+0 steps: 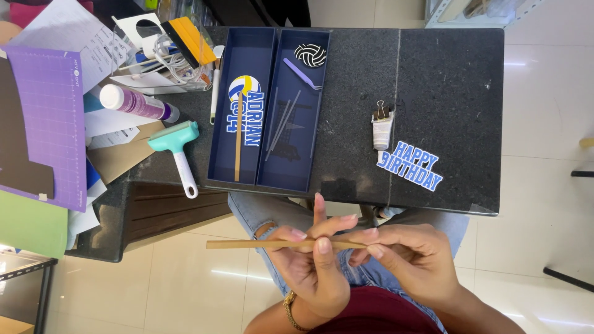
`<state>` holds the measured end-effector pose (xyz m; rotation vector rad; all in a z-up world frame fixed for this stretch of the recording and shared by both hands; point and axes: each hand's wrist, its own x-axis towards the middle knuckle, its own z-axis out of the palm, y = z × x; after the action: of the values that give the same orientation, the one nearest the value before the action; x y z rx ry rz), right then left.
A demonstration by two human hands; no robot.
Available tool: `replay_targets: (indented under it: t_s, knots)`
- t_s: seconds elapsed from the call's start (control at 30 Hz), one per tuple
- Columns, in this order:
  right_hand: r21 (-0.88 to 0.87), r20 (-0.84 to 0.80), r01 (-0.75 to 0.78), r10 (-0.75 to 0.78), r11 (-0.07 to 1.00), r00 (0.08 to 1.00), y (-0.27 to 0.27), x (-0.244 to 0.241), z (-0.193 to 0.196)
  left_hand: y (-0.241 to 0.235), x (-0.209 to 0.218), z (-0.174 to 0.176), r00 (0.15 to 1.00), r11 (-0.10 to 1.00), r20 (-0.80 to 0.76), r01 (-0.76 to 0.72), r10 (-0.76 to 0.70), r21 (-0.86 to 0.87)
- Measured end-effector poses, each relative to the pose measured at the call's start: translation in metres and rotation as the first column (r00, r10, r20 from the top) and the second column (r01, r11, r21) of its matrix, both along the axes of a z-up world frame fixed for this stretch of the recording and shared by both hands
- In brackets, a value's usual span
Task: Peeling protective film from small plastic cutouts and preparing them for assembly using a wooden stick.
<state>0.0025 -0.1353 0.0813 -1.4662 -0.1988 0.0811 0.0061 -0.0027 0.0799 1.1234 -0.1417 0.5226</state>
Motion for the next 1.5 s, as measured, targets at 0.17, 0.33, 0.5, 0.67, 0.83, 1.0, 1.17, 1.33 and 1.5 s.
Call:
replay_targets:
  t_s: [0.17, 0.33, 0.5, 0.67, 0.83, 1.0, 1.17, 1.33, 1.5]
  knots:
    - [0.06, -0.02, 0.023, -0.022, 0.998, 1.0, 0.001, -0.004, -0.007, -0.003, -0.001, -0.001, 0.999, 0.999, 0.04, -0.02, 0.019, 0.035]
    - [0.102, -0.056, 0.055, -0.049, 0.993, 0.997, 0.0, -0.005, -0.015, -0.006, -0.001, -0.007, 0.992, 0.997, 0.103, -0.075, 0.073, 0.016]
    - [-0.11, 0.048, 0.022, -0.017, 0.994, 0.999, -0.018, 0.017, 0.007, 0.034, 0.014, 0.0, 0.873, 0.875, 0.116, 0.481, -0.473, -0.056]
    - [-0.36, 0.247, -0.124, 0.222, 0.925, 0.943, -0.051, 0.042, 0.035, 0.1, 0.055, 0.0, 0.447, 0.465, -0.132, 0.866, -0.885, -0.184]
    - [-0.569, 0.286, -0.147, 0.362, 0.809, 0.887, -0.05, 0.052, 0.042, 0.084, 0.052, 0.002, -0.075, 0.049, -0.425, 0.961, -0.902, -0.273]
    - [-0.366, 0.385, 0.207, -0.055, 0.907, 0.921, -0.037, 0.041, 0.03, 0.058, 0.037, 0.025, 0.382, 0.43, -0.69, 0.896, -0.614, 0.113]
    - [-0.347, 0.413, 0.301, -0.144, 0.888, 0.899, -0.019, 0.038, 0.02, 0.043, 0.021, 0.02, 0.569, 0.511, -0.675, 0.799, -0.47, 0.317]
    - [-0.328, 0.444, 0.367, -0.202, 0.87, 0.873, -0.012, 0.037, 0.015, 0.035, 0.014, 0.015, 0.658, 0.553, -0.635, 0.729, -0.405, 0.403]
    - [-0.298, 0.447, 0.375, -0.219, 0.878, 0.868, -0.009, 0.035, 0.013, 0.034, 0.013, 0.014, 0.728, 0.551, -0.583, 0.671, -0.361, 0.496]
